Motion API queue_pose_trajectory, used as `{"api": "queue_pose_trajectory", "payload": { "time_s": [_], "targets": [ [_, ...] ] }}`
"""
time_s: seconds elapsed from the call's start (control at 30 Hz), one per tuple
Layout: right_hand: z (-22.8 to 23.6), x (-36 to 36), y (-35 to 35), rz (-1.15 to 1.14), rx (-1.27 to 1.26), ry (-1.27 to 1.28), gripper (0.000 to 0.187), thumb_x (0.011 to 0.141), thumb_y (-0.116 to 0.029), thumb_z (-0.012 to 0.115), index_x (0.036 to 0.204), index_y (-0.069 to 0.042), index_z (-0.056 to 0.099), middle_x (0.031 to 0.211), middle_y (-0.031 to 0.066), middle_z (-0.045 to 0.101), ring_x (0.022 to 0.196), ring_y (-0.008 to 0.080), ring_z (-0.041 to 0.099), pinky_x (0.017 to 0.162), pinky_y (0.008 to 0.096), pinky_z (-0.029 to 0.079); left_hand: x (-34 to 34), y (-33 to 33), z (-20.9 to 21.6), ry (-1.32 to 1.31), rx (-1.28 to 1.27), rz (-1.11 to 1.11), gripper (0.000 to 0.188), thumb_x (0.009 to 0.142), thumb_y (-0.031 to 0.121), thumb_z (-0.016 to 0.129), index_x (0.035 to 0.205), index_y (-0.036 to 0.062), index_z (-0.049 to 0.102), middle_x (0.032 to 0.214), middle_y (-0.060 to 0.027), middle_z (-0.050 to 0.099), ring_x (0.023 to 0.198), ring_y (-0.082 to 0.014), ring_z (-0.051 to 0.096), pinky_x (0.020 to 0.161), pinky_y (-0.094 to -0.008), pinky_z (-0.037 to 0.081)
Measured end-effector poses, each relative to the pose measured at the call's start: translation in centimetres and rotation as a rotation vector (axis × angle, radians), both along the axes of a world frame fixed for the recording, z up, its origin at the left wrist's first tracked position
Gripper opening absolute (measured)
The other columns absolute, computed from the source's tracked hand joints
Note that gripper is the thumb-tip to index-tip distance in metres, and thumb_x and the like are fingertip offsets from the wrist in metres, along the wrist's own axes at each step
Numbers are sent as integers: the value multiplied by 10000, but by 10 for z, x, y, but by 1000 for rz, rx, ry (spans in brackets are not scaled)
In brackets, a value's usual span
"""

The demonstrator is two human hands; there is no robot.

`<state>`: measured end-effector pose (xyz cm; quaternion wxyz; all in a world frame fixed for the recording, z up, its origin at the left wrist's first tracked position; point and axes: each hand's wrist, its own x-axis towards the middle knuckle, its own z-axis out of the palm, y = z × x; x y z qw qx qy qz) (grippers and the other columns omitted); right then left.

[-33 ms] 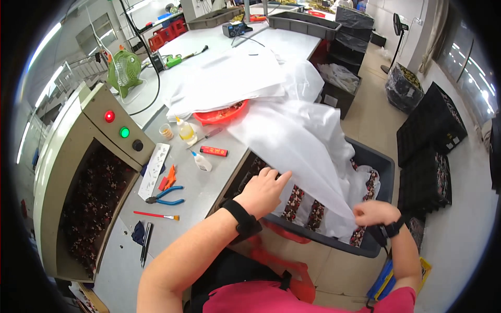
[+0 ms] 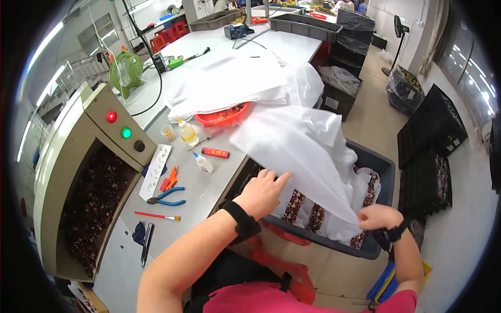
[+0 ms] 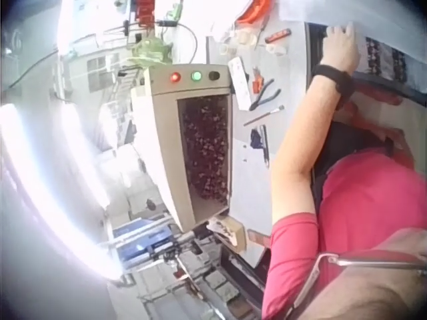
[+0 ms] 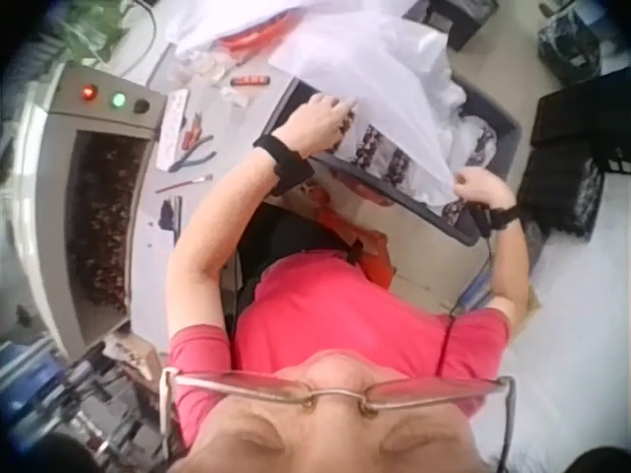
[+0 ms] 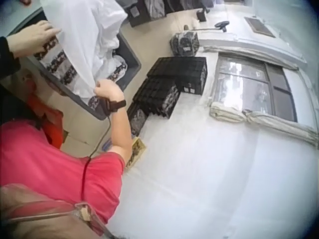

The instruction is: Assembling small doll figurines by applying glue to components and placing the finished items into a storage tray.

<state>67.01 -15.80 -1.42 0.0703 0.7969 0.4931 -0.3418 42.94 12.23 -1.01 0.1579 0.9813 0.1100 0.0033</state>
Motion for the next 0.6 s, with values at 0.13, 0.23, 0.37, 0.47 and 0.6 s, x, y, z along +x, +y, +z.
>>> {"api": "queue_pose_trajectory", "payload": {
  "time_s": [0.13,0.23,0.37,0.47,0.6],
  "targets": [
    [-14,7,-36,122,-318,-485,227,642,-204,627,803,-76,724,805,149,693,770,299,684,666,398,517,1,-7,12,94,-1,36,715,733,126,730,1363,40,403,1185,-195,530,1180,-370,467,965,-413,441],
    [-17,3,-20,251,-272,-558,176,625,-208,665,753,-113,741,763,126,697,755,275,693,653,368,517,-3,-16,-4,-2,-29,-10,714,731,120,728,1364,52,405,1202,-197,521,1183,-378,461,976,-420,432],
    [-33,-31,6,405,-360,-436,184,664,-221,680,822,-165,757,846,81,720,808,238,696,649,362,515,-5,-23,-32,29,-134,2,683,734,132,714,1353,73,434,1220,-216,509,1200,-389,443,1000,-430,411],
    [-53,-64,32,465,-368,-305,182,688,-211,682,848,-175,759,885,68,723,842,229,695,666,358,518,-22,-15,-42,73,-188,74,563,752,146,703,1276,57,520,1153,-197,545,1146,-386,468,976,-431,417],
    [-87,-64,31,332,-52,-311,156,655,-137,623,757,-60,714,728,152,676,693,307,677,611,398,509,-3,-22,-23,-119,-239,17,422,784,95,672,1198,89,589,1111,-146,560,1108,-356,481,943,-393,432]
  ]
}}
